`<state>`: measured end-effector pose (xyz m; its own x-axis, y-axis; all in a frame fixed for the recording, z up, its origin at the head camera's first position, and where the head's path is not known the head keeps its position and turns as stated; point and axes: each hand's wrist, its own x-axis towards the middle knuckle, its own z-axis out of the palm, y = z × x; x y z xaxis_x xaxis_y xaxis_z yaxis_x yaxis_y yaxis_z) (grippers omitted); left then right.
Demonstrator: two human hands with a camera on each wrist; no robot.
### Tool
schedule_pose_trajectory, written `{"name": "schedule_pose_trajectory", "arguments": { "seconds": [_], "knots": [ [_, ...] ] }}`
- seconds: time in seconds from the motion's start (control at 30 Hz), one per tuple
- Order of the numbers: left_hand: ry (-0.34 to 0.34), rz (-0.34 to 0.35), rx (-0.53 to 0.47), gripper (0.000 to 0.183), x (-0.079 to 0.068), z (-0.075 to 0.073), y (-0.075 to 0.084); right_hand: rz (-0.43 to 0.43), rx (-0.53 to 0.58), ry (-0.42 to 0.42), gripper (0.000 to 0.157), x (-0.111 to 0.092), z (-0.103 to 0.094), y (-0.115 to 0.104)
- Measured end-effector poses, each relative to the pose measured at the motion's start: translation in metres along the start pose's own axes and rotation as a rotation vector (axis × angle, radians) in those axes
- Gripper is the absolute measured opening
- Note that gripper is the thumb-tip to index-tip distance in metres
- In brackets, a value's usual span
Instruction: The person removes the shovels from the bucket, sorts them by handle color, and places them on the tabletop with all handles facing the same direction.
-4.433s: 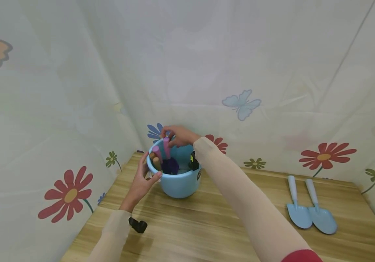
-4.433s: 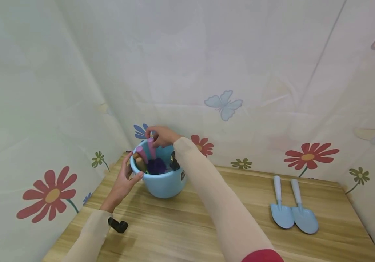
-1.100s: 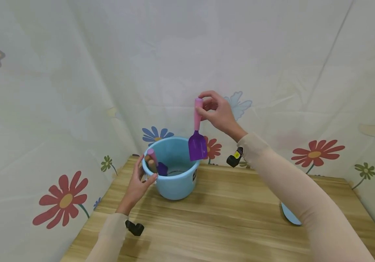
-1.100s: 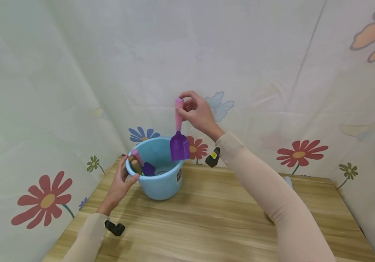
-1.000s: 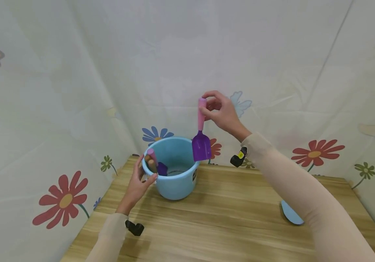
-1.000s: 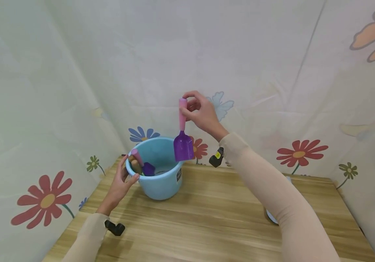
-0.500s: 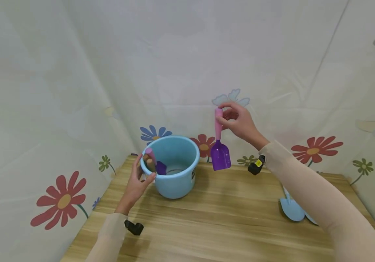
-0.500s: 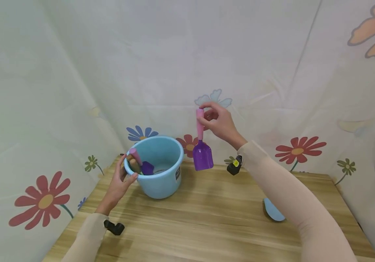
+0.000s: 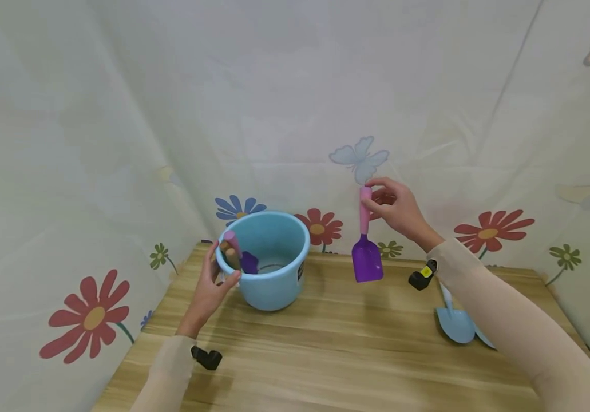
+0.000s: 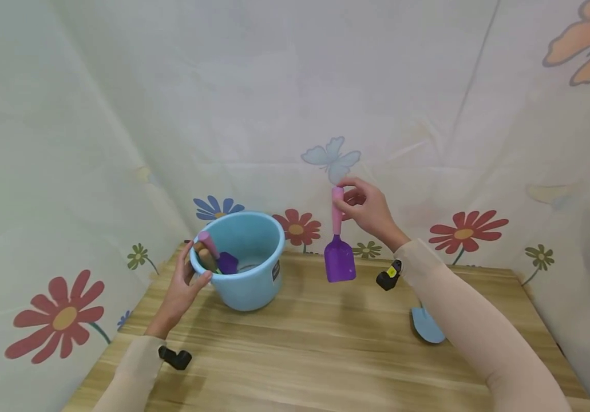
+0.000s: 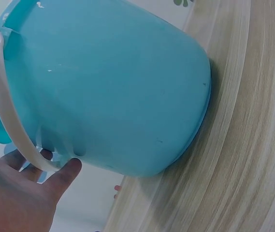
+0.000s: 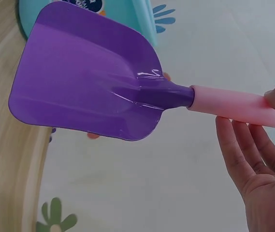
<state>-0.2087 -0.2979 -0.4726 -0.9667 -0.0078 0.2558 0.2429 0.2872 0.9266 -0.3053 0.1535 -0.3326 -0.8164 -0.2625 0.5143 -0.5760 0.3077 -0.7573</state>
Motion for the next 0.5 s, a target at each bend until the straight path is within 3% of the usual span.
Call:
{"name": "schedule_pose_trajectory", "arguments": {
  "seconds": [0.3, 0.5],
  "knots": [
    [-0.006, 0.008, -0.016, 0.093, 0.001, 0.001, -0.002, 0.086, -0.035, 0.002, 0.037, -0.032, -0.018, -0.006],
    [-0.004, 0.007, -0.004, 0.093, 0.001, 0.000, -0.001, 0.132, -0.042, 0.002, 0.040, -0.043, -0.028, 0.030]
  ]
}}
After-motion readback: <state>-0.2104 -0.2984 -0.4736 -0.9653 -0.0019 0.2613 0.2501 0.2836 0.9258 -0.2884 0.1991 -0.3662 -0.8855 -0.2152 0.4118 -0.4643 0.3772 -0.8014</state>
